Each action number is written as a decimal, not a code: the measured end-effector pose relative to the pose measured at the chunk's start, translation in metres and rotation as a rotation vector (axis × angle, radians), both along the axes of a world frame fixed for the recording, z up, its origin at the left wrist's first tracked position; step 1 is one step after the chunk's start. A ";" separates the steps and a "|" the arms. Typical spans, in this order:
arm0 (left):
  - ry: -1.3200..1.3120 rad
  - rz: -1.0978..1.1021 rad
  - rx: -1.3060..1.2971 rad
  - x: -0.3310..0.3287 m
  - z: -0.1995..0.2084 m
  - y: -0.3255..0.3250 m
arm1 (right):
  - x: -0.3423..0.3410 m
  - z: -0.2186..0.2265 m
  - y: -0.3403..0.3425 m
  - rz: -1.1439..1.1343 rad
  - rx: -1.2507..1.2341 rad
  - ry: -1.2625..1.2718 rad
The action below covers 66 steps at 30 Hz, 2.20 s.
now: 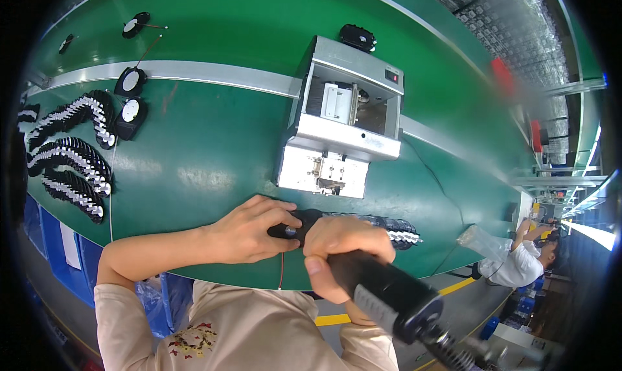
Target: The person assembles electronic lighting components by securing circuit boards into a housing with screws using an electric screwdriver.
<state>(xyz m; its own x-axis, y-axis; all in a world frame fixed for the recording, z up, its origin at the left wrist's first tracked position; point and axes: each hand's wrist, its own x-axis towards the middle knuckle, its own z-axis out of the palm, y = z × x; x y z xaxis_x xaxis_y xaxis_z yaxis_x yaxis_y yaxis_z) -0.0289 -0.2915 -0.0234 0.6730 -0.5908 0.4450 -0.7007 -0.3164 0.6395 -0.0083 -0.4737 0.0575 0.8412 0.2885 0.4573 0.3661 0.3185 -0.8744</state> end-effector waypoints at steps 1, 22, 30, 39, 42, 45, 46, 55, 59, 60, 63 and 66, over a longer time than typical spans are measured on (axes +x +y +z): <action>-0.002 -0.006 0.002 0.000 0.000 0.000 | -0.002 0.002 -0.003 -0.038 -0.013 0.011; -0.009 -0.035 0.009 0.001 -0.006 0.002 | 0.047 0.032 0.010 -0.218 0.067 -0.063; -0.046 -0.004 0.044 0.000 -0.005 0.000 | -0.010 0.011 -0.005 -0.088 0.104 -0.075; -0.033 -0.001 0.034 -0.001 -0.005 -0.001 | -0.026 0.004 -0.001 -0.155 0.014 0.007; 0.003 -0.034 0.033 0.000 -0.003 0.000 | -0.025 0.001 -0.003 -0.080 -0.018 -0.073; 0.035 -0.072 0.046 0.000 0.003 0.001 | -0.025 -0.001 -0.004 -0.060 -0.005 -0.097; 0.039 -0.078 0.059 0.001 0.005 0.001 | -0.025 -0.001 -0.004 -0.058 0.005 -0.102; 0.157 -0.028 0.042 0.001 0.011 0.003 | -0.018 -0.003 -0.003 -0.001 0.054 -0.028; 0.115 -0.028 0.031 0.003 0.014 0.005 | -0.010 0.018 -0.020 0.058 0.330 -0.084; 0.140 -0.040 0.017 0.002 0.022 0.009 | -0.008 0.024 -0.031 0.050 0.341 -0.127; 0.190 -0.097 0.119 0.012 0.052 0.039 | -0.001 0.029 -0.046 -0.084 0.391 -0.221; 0.230 -0.031 0.259 0.032 0.063 0.070 | 0.003 0.021 -0.055 -0.075 0.410 -0.173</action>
